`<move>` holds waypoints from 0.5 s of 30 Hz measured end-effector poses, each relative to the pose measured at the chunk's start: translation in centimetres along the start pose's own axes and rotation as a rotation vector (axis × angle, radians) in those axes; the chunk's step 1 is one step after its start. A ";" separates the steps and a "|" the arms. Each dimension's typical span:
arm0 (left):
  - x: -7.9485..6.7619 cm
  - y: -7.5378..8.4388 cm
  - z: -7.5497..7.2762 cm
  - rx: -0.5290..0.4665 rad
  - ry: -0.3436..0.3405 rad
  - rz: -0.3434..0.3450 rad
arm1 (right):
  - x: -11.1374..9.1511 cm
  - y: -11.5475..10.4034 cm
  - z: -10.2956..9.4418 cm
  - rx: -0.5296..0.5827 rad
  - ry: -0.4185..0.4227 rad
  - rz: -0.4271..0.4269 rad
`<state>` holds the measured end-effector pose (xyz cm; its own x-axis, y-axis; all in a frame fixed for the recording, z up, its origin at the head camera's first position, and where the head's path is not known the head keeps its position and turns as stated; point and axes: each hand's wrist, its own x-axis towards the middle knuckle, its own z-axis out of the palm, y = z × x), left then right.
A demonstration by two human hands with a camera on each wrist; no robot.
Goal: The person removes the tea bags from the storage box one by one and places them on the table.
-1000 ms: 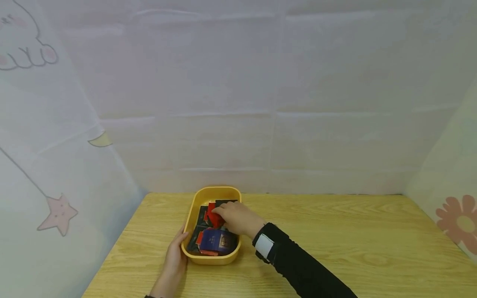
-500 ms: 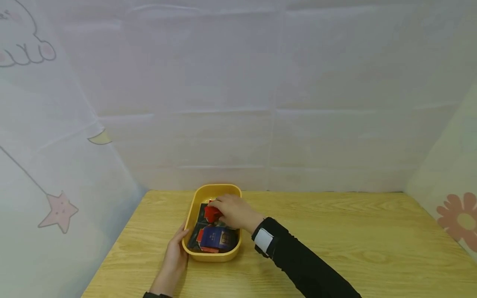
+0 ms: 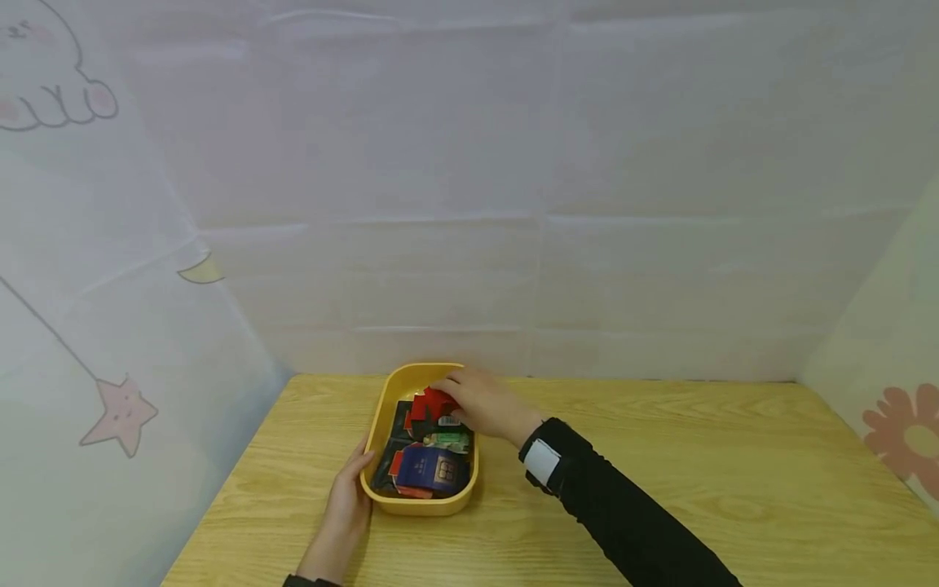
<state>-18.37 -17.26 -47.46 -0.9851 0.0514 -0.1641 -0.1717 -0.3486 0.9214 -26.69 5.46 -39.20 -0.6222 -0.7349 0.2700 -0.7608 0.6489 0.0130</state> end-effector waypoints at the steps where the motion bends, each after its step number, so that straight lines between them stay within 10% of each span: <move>1: 0.0 0.0 0.0 -0.002 0.001 0.000 | -0.1 0.2 -0.1 0.005 0.004 0.005; 15: 0.3 -0.4 0.1 0.013 0.005 0.000 | -2.8 4.2 0.0 0.028 0.061 0.089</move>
<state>-18.59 -16.96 -47.87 -0.9850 0.0463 -0.1662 -0.1720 -0.3368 0.9257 -28.12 10.24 -39.85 -0.6756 -0.6605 0.3274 -0.7084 0.7047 -0.0399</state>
